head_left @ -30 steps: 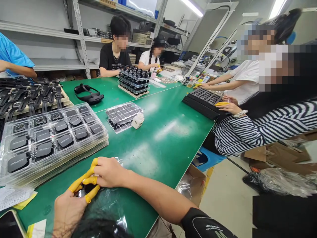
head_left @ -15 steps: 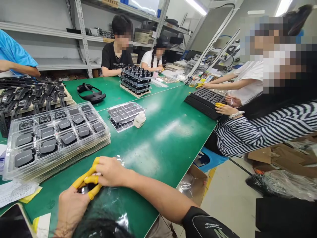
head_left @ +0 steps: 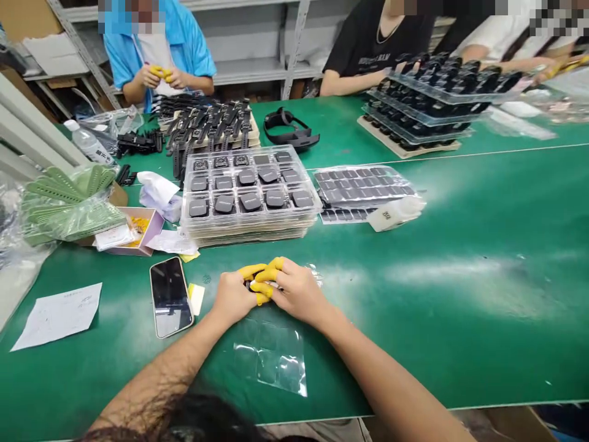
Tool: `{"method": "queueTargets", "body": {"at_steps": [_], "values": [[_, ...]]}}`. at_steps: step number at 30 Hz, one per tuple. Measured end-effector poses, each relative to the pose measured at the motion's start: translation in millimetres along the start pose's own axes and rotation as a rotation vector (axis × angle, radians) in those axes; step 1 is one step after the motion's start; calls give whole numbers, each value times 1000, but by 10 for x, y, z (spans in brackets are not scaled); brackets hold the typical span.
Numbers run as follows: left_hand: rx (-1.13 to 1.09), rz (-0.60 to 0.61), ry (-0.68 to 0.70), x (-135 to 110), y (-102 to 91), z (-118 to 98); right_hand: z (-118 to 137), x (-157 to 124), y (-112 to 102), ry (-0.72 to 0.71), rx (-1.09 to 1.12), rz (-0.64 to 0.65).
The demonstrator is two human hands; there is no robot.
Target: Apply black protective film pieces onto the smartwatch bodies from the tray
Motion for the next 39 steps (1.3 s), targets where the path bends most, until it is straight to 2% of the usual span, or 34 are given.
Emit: {"method": "queueTargets", "body": {"at_steps": [4, 8, 9, 12, 13, 15, 18, 20, 24, 28, 32, 35, 39], "values": [[-35, -18, -40, 2, -9, 28, -39, -7, -57, 90, -115, -174], [-48, 3, -14, -6, 11, 9, -6, 5, 48, 29, -68, -52], [-63, -5, -28, -10, 13, 27, -43, 6, 11, 54, -126, -60], [-110, -60, -91, -27, 11, 111, -202, -23, -304, 184, -355, -234], [-122, -73, -96, -32, 15, 129, -232, -31, -380, 193, -363, -248], [-144, -86, -70, -35, 25, 138, -258, -33, -381, 166, -236, -135], [-187, -105, -1, -31, 15, 123, -258, -62, -202, 194, -9, 97], [-204, -122, 37, -27, -7, 113, -296, -78, -150, 292, 89, 106], [-241, -161, 62, -31, -48, 105, -395, -71, -176, 471, 281, 41], [-305, -173, 26, -41, -50, 96, -433, -70, -192, 555, 412, 36], [-479, -133, -115, 3, -36, 128, -405, -62, -166, 486, 488, -45], [-642, -74, -207, 59, -32, 146, -349, -30, -157, 350, 460, -127], [-695, -39, -244, 88, -38, 139, -256, 16, -188, 170, 363, -188]]}}
Point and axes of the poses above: each hand's wrist, its own x-axis towards the middle knuckle, its own y-axis out of the palm, z = x × y, the point moved 7 cm from there along x, towards the middle knuckle, and after that the axes turned 11 degrees about x, right-handed, at the moved point
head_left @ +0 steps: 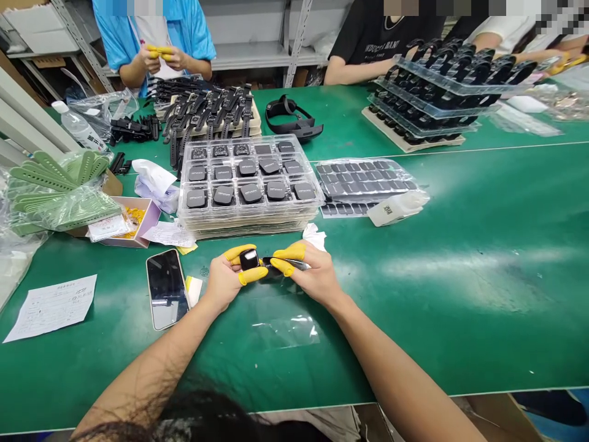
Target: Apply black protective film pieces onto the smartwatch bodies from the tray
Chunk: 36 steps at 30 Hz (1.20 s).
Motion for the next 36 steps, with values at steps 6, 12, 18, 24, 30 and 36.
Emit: {"method": "queueTargets", "body": {"at_steps": [6, 12, 18, 24, 30, 36], "values": [[24, -31, 11, -42, 34, 26, -16, -22, -53, -9, -93, 39], [4, 13, 19, -8, 17, -7, -105, -63, 6, 102, 34, 26], [56, -62, 56, 24, -35, 22, -53, 64, -398, 239, 560, -230], [481, 64, 193, -93, 128, 20, -107, -152, -54, 724, 481, -112], [610, 55, 249, -132, 144, -8, -241, -301, 270, 881, 492, -124], [638, 29, 270, -146, 145, -54, -276, -336, 288, 871, 485, -132]]}}
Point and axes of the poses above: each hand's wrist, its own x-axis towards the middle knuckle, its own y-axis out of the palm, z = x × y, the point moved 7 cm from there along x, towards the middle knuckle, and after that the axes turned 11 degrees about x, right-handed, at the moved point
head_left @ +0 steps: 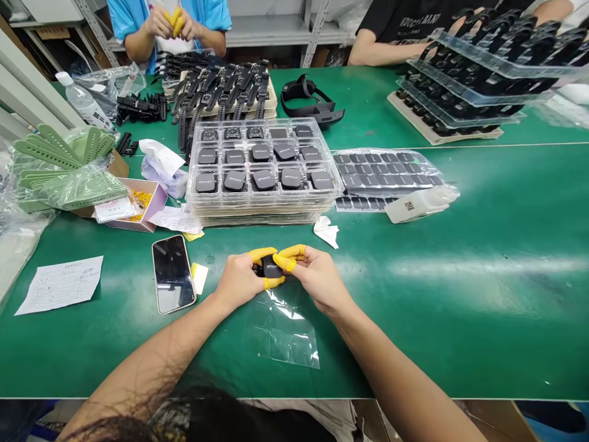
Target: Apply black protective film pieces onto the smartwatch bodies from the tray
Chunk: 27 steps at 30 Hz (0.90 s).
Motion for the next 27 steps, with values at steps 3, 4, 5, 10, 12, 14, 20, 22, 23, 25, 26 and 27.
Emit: {"method": "queueTargets", "body": {"at_steps": [3, 4, 5, 10, 12, 14, 20, 22, 23, 25, 26, 27], "values": [[20, 3, 9, 1, -7, -30, 1, -10, 12, -2, -10, -4], [25, 7, 11, 0, -6, -36, 3, -12, 13, 1, -8, -9], [29, 9, 11, 0, -6, -39, 5, -13, 14, 6, -5, -13], [14, 17, 6, -7, 7, -28, 21, -18, 1, 28, 9, -45], [9, 21, 0, -7, 13, -25, 23, -20, -1, 34, 15, -55], [14, 26, -7, -4, 17, -26, 22, -19, 1, 36, 19, -57], [-22, 17, -18, 2, 9, -21, 32, -20, 19, 14, -17, -34], [-36, 21, -20, 0, 12, -15, 31, -22, 19, 12, -18, -35], [-37, 24, -20, -1, 14, -13, 30, -23, 19, 8, -18, -36], [-37, 25, -18, -4, 15, -10, 33, -25, 21, -8, -30, -32], [-38, 23, -16, -5, 15, -10, 37, -26, 25, -20, -42, -26], [-38, 21, -12, -5, 15, -10, 42, -27, 30, -33, -55, -19]]}}
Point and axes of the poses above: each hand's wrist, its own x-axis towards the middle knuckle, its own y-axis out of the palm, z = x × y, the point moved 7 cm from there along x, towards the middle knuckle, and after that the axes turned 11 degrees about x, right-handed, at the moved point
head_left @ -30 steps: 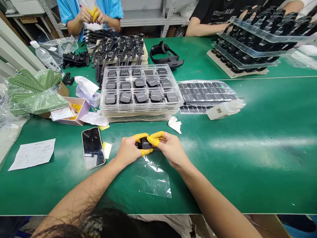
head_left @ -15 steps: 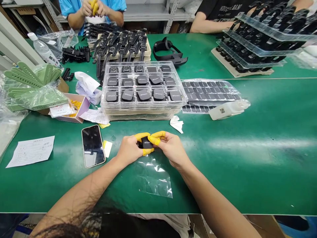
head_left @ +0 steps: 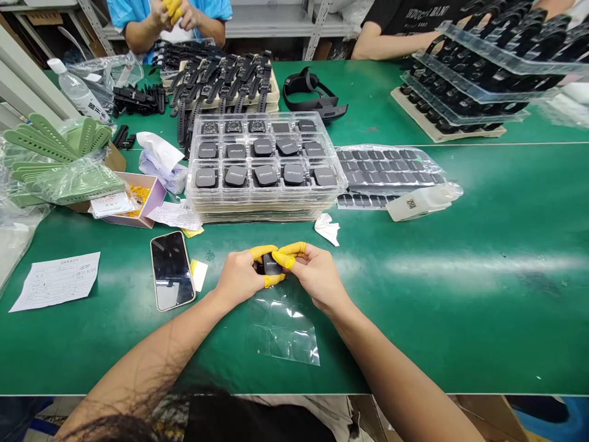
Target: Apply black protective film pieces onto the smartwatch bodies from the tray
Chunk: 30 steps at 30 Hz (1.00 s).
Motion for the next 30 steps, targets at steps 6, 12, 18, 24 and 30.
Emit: {"method": "queueTargets", "body": {"at_steps": [6, 12, 18, 24, 30], "values": [[19, 3, 19, 4, 8, 4, 8, -8, 1, -7, -4, -20], [44, -3, 14, -3, 0, -2, 7, -23, -9, -34, -46, -26], [-10, 52, 11, 9, 6, -9, 26, -29, -26, -137, -181, 40], [-26, 84, 54, 32, -5, -31, -91, 30, -11, -99, -84, 102], [-17, -62, 27, 16, -76, 28, -155, -92, 85, -75, -56, 217]]}}
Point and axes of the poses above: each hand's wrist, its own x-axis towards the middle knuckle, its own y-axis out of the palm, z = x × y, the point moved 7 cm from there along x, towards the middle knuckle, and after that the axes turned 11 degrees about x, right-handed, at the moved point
